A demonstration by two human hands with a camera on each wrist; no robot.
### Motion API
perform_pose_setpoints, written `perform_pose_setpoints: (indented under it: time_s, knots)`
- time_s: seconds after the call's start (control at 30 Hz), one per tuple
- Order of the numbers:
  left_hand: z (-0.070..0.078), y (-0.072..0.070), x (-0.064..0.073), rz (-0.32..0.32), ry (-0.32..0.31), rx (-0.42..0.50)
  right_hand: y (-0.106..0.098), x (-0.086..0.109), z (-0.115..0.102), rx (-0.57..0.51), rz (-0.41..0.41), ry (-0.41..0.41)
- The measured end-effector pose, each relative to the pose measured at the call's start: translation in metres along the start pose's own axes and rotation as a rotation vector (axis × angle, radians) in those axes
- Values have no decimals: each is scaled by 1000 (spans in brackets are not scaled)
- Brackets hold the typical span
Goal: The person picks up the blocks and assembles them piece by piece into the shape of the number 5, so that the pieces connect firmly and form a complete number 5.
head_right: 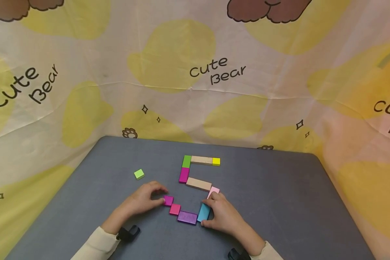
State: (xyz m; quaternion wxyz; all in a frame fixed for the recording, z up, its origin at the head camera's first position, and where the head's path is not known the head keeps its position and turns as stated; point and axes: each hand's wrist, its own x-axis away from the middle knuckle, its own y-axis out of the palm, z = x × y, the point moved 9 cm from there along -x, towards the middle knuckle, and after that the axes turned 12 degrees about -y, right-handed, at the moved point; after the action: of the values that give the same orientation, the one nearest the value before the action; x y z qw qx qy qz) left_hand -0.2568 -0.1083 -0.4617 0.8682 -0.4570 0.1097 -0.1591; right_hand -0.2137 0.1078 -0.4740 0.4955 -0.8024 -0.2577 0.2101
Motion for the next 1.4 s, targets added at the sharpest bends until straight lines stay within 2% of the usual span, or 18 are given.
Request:
perform_pose_setpoints:
  time_s: [0.17, 0.27, 0.47, 0.53, 0.63, 0.8, 1.03, 1.4]
  knots:
    - [-12, -12, -3, 85, -84, 21, -1, 0, 0, 2, 5, -2]
    - [-22, -20, -4, 139, -171, 36, -1, 0, 0, -1, 2, 2]
    - [-46, -39, 1, 279, -387, -43, 0, 0, -1, -14, -14, 17]
    - [-54, -44, 3, 305, -452, -58, 1, 1, -1, -14, -16, 19]
    - [-65, -52, 4, 327, -513, -53, 1, 1, -1, -14, -13, 19]
    - [-78, -58, 1, 307, -544, -51, 1, 0, 0, -18, -13, 17]
    - [-92, -60, -3, 279, -552, -33, -1, 0, 0, -9, -3, 3]
    - [-107, -62, -9, 236, -575, -16, -1, 0, 0, 9, -1, 13]
